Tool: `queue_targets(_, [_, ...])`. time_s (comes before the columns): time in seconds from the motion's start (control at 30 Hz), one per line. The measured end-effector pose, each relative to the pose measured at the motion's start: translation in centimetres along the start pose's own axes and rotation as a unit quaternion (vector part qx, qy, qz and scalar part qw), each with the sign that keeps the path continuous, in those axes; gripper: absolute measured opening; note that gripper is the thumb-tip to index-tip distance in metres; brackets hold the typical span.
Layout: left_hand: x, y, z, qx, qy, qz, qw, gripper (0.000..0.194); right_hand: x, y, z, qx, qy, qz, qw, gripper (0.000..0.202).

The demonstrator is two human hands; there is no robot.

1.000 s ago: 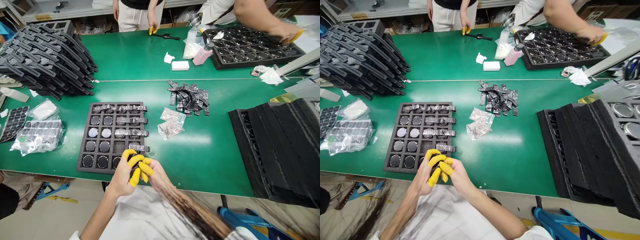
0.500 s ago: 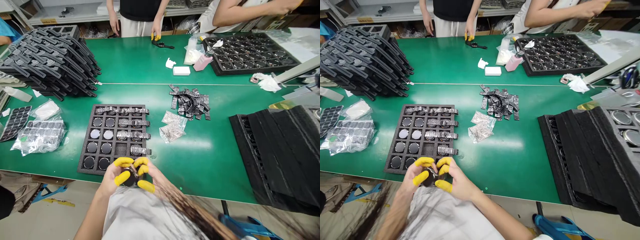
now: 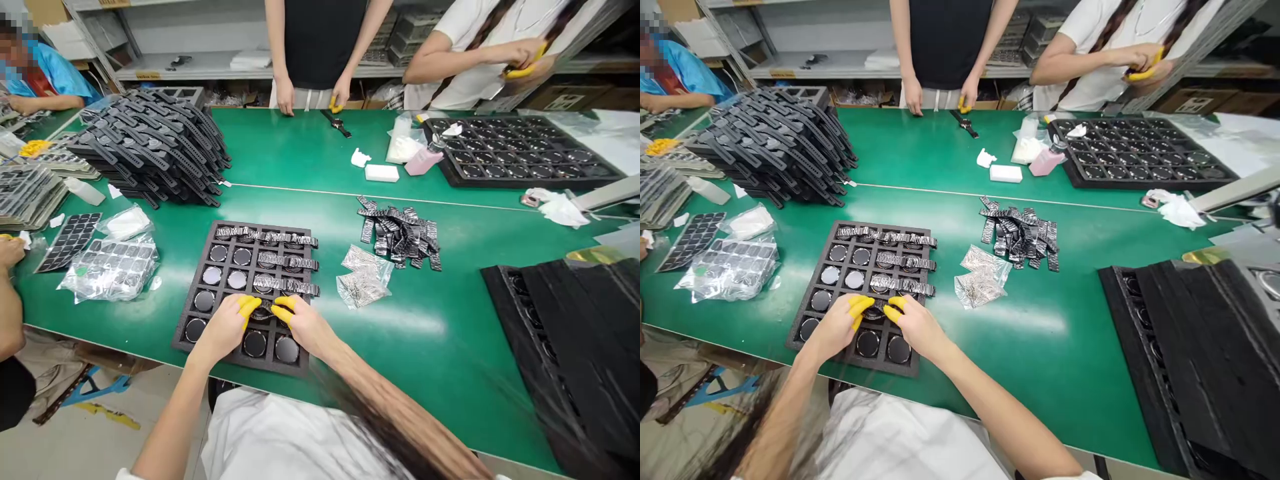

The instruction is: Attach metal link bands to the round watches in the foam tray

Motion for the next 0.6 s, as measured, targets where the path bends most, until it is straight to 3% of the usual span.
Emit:
queue_targets(0.1, [0.4,0.8,0.9,0.025,-0.023,-0.011,0.999,0.056,0.4,-0.1,-0.1,-0.026,-0.061,0.051,0.997,0.032])
queue_targets(0.27, [1.5,-0.5,2.2,-0.014,0.051,-0.092,0.994,0.038,0.2,0.0,0.1,-0.028,-0.146,0.028,0.988,0.032])
queue_targets(0.33, [2.5,-0.8,2.2,-0.021,0.069,-0.133,0.988,0.036,0.2,0.0,0.0,-0.017,-0.162,0.034,0.986,0.030])
queue_targets(0.43, [3.6,0.6,2.4,0.027,0.075,-0.179,0.981,0.044,-0.3,0.2,-0.1,-0.017,-0.152,0.019,0.988,0.032])
queue_targets(0.53, [4.0,2.1,2.9,0.064,0.076,-0.212,0.972,0.058,-3.1,3.5,-0.9,0.012,-0.088,0.013,0.996,0.041])
queue_targets(0.6, [4.0,2.5,3.0,0.080,0.091,-0.223,0.967,0.062,-6.3,8.8,-2.0,0.097,-0.048,0.088,0.990,0.035])
Point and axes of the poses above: each hand's wrist, its own z-axis away from the middle knuckle, its own x-axis out of the palm, y = z × x, the point moved 8 cm from there along -z, towards the middle knuckle
